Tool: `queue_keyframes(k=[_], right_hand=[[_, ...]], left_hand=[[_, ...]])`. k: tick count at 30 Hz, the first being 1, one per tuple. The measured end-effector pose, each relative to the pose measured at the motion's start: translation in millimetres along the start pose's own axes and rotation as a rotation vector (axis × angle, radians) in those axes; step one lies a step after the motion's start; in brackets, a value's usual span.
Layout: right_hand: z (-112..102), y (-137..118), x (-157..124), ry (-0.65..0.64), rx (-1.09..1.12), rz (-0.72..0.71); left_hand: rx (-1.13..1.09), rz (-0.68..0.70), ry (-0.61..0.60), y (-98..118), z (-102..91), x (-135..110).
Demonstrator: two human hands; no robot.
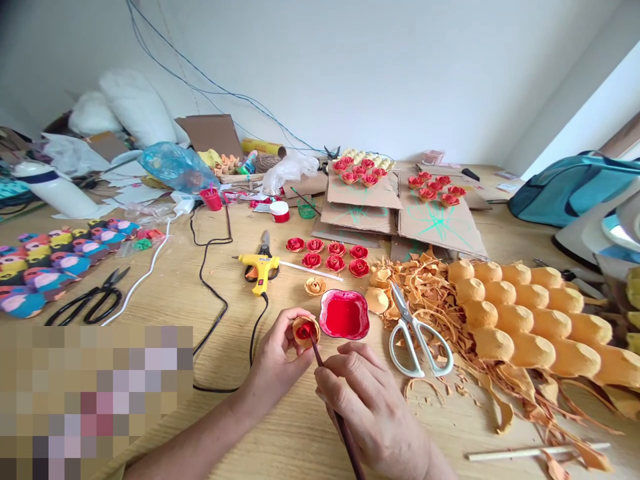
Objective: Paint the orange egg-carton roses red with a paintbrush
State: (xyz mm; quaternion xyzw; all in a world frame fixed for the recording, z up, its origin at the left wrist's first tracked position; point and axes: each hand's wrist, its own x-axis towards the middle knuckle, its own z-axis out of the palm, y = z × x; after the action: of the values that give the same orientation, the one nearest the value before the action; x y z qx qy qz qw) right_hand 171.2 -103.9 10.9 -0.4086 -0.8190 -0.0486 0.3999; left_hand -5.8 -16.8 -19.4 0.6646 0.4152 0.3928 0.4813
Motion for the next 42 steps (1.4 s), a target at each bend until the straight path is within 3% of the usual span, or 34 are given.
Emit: queue_keyframes(k=[10, 18, 28, 35, 42], right_hand=[[-0.9, -2.8, 2.5, 0.042, -0.037, -0.007], [3.8, -1.3, 0.1, -0.016, -0.025, 0.027], [-0.5, -2.2, 0.1, -0.008, 0.015, -0.072], [1.4, -2.8, 4.3, 0.009, -0.008, 0.023], [2.7, -1.2, 1.3, -0.008, -0.012, 0.001]], left_hand=[[-0.02, -0.023, 0.02, 0.1, 0.9, 1.9], [0.037, 0.026, 0.018, -2.5, 1.4, -1.5], [-0.072, -0.025, -0.007, -6.0, 0.3, 0.6], [-0.014, -0.004, 0.008, -1.9, 1.9, 0.3], [0.008, -0.003, -0.001, -1.4, 1.4, -0.5]])
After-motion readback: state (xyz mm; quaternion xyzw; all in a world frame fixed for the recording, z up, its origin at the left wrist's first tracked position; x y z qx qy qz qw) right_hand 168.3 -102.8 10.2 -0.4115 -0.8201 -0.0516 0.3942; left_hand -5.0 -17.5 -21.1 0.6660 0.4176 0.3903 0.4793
